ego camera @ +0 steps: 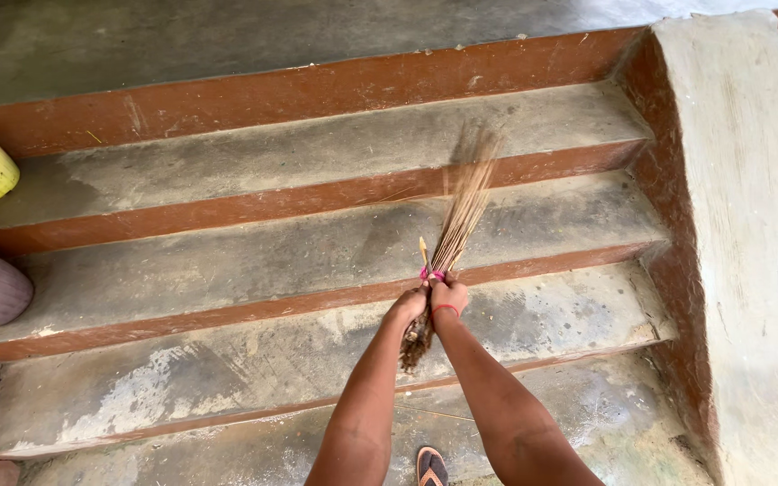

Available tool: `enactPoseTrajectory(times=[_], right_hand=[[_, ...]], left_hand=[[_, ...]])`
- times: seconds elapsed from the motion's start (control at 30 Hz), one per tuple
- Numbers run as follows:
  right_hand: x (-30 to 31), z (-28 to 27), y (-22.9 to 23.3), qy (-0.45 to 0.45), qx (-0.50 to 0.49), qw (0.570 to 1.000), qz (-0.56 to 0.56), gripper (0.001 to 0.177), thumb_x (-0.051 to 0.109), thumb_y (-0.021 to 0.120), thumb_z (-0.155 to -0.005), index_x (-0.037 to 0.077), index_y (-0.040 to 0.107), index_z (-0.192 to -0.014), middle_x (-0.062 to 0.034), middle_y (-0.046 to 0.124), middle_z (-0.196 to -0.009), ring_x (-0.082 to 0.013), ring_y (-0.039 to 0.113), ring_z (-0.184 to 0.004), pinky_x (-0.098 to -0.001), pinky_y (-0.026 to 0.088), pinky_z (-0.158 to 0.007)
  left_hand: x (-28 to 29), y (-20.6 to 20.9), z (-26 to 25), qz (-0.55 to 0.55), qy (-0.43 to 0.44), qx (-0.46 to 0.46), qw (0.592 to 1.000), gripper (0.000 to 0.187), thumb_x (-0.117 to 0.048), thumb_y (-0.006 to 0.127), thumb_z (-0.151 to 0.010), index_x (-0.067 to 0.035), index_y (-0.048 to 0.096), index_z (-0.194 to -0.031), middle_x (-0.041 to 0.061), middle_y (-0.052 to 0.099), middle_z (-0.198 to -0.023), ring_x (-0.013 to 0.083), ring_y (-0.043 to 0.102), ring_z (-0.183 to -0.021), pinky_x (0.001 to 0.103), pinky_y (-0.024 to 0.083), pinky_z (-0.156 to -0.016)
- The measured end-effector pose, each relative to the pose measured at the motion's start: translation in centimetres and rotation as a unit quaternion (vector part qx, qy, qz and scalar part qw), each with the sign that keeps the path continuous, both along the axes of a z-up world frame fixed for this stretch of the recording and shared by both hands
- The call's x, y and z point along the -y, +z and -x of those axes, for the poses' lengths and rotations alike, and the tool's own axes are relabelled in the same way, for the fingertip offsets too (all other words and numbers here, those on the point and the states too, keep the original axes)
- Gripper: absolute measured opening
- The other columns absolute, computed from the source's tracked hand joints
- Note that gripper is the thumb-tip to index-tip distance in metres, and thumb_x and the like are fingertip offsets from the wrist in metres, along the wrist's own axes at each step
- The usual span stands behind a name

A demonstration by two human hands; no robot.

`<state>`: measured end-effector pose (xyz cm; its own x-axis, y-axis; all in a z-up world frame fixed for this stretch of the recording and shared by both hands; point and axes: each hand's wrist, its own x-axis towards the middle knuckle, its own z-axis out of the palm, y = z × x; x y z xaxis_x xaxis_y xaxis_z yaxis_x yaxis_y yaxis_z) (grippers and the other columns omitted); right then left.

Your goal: The person sweeps concrete stairs and a porch with a broom, moving debris across the surface.

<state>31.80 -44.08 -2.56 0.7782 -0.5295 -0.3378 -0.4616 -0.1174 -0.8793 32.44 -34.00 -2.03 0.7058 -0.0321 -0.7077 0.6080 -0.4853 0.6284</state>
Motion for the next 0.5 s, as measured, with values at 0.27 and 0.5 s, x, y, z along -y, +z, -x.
enactPoseTrajectory(times=[0.27,0.5], right_hand=[[-5.6,2.2,-0.3,0.170,-0.083,0.982,0.005,0.028,0.028,0.086,-0.073,0.007,0.080,-0.091,-0.0148,0.079,-0.091,-0.0249,0.076,-0.083,-0.0385,0.059,-0.081],[-11.8,5.4,-1.1,0.277,-0.090,0.956,0.032,0.032,0.031,0.088,-0.067,0.007,0.078,-0.086,-0.0106,0.077,-0.084,-0.0203,0.074,-0.076,-0.0370,0.058,-0.077]], left_hand=[[-5.8,-1.6,6.1,0.003,0.097,0.073,0.993,0.069,-0.051,0.032,-0.104,0.003,0.071,-0.120,0.027,0.074,-0.118,0.0349,0.073,-0.111,0.044,0.053,-0.093],[-11.7,-1.5,11.7,-0.054,0.181,0.046,0.981,0.070,-0.052,0.031,-0.106,0.005,0.070,-0.119,0.027,0.070,-0.117,0.0360,0.066,-0.113,0.046,0.049,-0.097]])
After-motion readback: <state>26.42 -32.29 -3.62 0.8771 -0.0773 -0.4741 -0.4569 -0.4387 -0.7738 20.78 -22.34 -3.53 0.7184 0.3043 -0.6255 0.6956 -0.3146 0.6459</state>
